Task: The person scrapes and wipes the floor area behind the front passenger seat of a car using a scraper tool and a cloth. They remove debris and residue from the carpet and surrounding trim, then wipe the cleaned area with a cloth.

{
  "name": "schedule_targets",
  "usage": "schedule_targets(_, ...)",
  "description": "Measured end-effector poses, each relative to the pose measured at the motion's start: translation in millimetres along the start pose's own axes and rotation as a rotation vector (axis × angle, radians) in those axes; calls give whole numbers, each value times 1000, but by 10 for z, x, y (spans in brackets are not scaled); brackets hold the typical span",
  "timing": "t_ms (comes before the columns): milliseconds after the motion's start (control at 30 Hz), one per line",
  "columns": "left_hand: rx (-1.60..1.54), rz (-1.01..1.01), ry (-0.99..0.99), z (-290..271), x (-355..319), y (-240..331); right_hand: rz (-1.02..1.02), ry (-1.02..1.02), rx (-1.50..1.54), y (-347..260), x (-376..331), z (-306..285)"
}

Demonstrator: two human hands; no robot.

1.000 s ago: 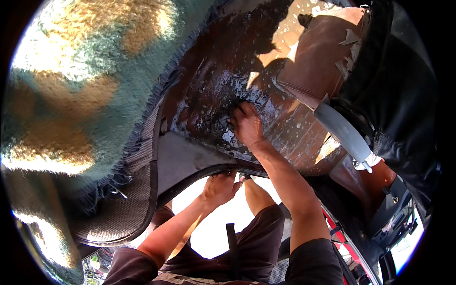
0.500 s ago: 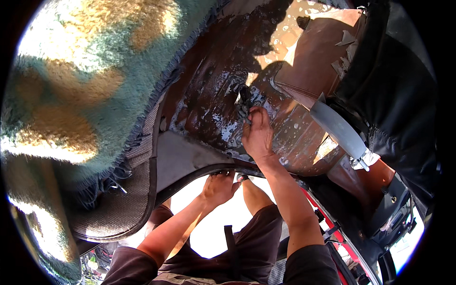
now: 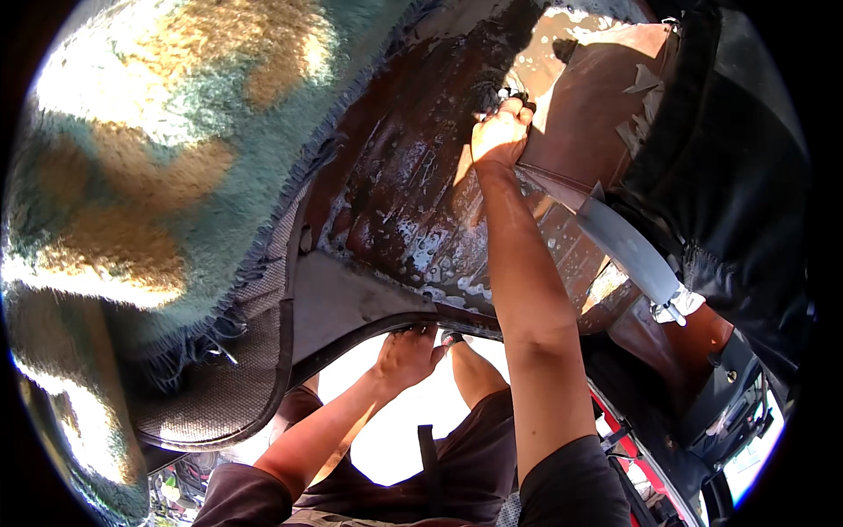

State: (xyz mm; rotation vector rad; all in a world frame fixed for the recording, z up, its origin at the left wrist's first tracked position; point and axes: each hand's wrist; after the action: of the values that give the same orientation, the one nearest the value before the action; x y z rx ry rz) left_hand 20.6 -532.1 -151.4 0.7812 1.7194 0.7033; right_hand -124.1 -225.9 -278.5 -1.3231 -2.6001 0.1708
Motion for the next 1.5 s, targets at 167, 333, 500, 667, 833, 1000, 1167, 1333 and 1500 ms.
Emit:
schedule_targets(167,27,17,30,16,-31,-22,-104,30,191,-124,-142,-358)
schedule_targets(333,-83,-50,-33,-34,-22,-10,-199,-325,408,40,-1571,-848)
schedule_targets(500,-96,-43,-50,-111,9,36,-447,-502,320,225,-1957,-679)
schedule_targets(667,-47,-17,-10,-41,-1,-23,-270,-241,159,-62,-726,-191)
schedule_targets(833,-60,-49,-51,-3,17,-9,27,-130,46,-143,240,-175)
schedule_targets(1000,-69,-121,-94,-104,-4,48,-245,-188,324,-74,-868,-659)
schedule_targets(1167,-82,-24,-4,27,-14,-51,-675,-720,484,124,-2056,-914)
schedule_targets(1333,-58,-59,-39,-54,34,33,-882,-628,466,-295,-1944,-353)
schedule_targets(1500,-30,-2,4,-17,21,-25,-473,-307,334,-833,-856,-99)
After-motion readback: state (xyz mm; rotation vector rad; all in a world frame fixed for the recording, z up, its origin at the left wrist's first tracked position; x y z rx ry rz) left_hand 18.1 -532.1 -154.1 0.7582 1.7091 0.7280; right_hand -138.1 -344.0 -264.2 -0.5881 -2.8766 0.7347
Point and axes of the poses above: each hand's wrist, its own x-axis towards the middle knuckle, its own z-axis out of the palm, y = z × x, and after that the axes turned 5 degrees about -x, right-handed
